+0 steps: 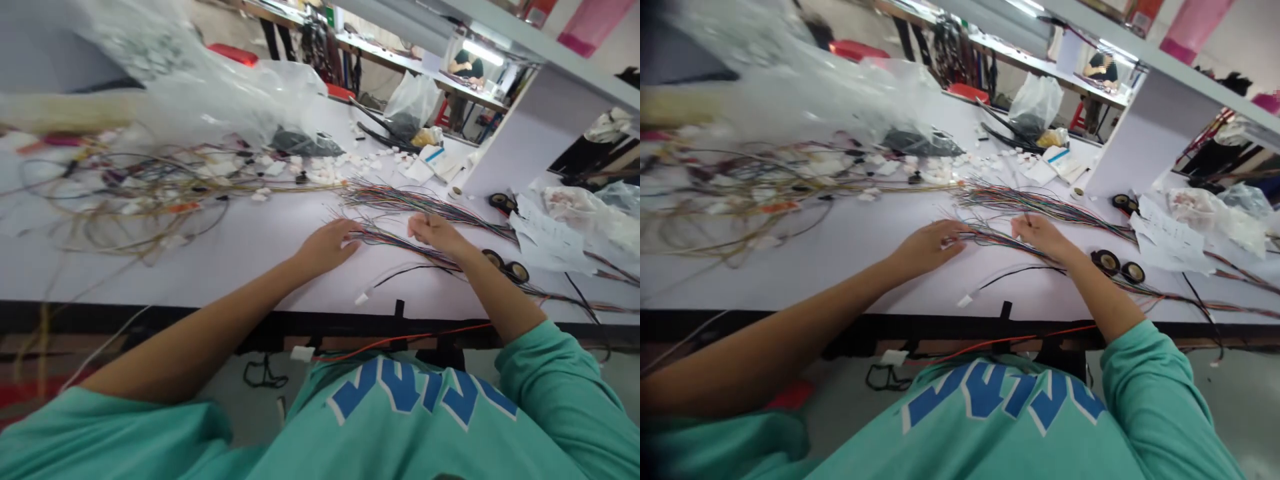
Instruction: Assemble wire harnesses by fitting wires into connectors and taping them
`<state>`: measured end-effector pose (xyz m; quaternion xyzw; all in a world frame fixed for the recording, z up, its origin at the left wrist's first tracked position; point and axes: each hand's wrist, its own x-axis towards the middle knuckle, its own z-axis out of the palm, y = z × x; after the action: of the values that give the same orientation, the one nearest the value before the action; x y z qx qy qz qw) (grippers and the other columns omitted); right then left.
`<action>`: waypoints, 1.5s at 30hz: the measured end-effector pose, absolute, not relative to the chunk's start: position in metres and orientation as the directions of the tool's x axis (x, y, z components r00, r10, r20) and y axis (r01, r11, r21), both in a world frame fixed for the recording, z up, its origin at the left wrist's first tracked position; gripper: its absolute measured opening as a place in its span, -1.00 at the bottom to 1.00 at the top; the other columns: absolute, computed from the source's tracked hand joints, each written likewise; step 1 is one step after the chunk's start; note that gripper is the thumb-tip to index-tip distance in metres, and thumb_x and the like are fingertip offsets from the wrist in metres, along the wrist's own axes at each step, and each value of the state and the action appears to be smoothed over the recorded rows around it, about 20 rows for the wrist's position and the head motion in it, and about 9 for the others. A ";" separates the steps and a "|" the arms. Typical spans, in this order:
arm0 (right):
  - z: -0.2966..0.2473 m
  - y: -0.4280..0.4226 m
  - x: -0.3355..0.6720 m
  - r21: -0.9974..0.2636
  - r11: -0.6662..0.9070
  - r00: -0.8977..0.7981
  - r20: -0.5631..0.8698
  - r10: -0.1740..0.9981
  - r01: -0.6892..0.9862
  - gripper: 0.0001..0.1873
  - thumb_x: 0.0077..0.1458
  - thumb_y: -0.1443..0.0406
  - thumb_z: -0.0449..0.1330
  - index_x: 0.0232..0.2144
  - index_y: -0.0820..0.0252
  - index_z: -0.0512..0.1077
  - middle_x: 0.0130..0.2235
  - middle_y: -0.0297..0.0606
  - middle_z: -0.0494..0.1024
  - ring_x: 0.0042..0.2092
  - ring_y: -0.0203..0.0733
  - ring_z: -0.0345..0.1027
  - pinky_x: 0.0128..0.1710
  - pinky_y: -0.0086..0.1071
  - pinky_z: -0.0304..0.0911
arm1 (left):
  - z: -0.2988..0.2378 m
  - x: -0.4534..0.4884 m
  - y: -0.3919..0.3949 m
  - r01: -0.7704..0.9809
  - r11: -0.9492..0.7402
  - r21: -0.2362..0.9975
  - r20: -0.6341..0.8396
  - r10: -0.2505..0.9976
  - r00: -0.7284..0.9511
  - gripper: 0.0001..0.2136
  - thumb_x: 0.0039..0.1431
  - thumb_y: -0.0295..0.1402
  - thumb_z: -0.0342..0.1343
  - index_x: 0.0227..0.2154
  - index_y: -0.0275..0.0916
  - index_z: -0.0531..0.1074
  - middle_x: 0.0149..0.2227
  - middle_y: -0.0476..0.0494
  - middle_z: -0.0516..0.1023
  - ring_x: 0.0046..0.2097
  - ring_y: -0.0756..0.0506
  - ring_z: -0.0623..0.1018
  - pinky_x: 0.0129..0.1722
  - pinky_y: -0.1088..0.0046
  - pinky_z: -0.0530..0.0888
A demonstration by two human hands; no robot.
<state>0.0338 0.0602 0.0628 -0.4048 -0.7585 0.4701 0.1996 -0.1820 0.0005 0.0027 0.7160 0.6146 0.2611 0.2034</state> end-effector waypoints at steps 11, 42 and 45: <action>0.029 0.059 -0.051 -0.888 0.281 -0.813 -0.155 0.561 0.363 -0.61 0.12 0.03 -0.05 -0.59 0.15 0.20 -0.68 -0.52 -0.01 -0.62 -0.42 -0.16 -0.64 -0.46 -0.21 | 0.016 -0.200 -0.001 -0.215 0.023 0.976 -0.034 0.998 -0.045 -0.78 -0.16 -0.45 0.15 -0.36 -0.33 0.37 -0.62 0.05 0.39 -0.62 0.10 0.33 -0.60 0.58 0.23; 0.129 0.110 0.041 -0.918 0.201 -0.329 0.083 0.941 0.343 -0.55 0.20 0.05 -0.12 -0.55 0.22 0.27 -0.68 -0.49 0.27 -0.71 -0.51 0.08 -0.70 -0.59 -0.08 | 0.046 -0.215 -0.015 -0.131 0.135 0.982 -0.146 0.986 -0.079 -0.88 -0.45 -0.54 0.23 -0.79 -0.23 0.41 -0.73 0.05 0.43 -0.71 0.11 0.29 -0.69 0.55 0.16; 0.127 0.113 0.048 -0.913 0.203 -0.321 0.086 0.943 0.353 -0.54 0.23 0.08 -0.17 -0.53 0.24 0.27 -0.66 -0.48 0.27 -0.69 -0.51 0.10 -0.66 -0.60 -0.07 | 0.046 -0.215 -0.014 -0.118 0.141 0.983 -0.152 0.984 -0.093 -0.88 -0.46 -0.56 0.22 -0.79 -0.23 0.42 -0.72 0.05 0.43 -0.70 0.10 0.29 -0.69 0.56 0.16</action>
<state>0.0480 0.1126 0.1267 -0.4673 -0.6932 0.4241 0.3482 -0.2147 -0.0139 0.0455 0.4071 0.5318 0.5136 0.5363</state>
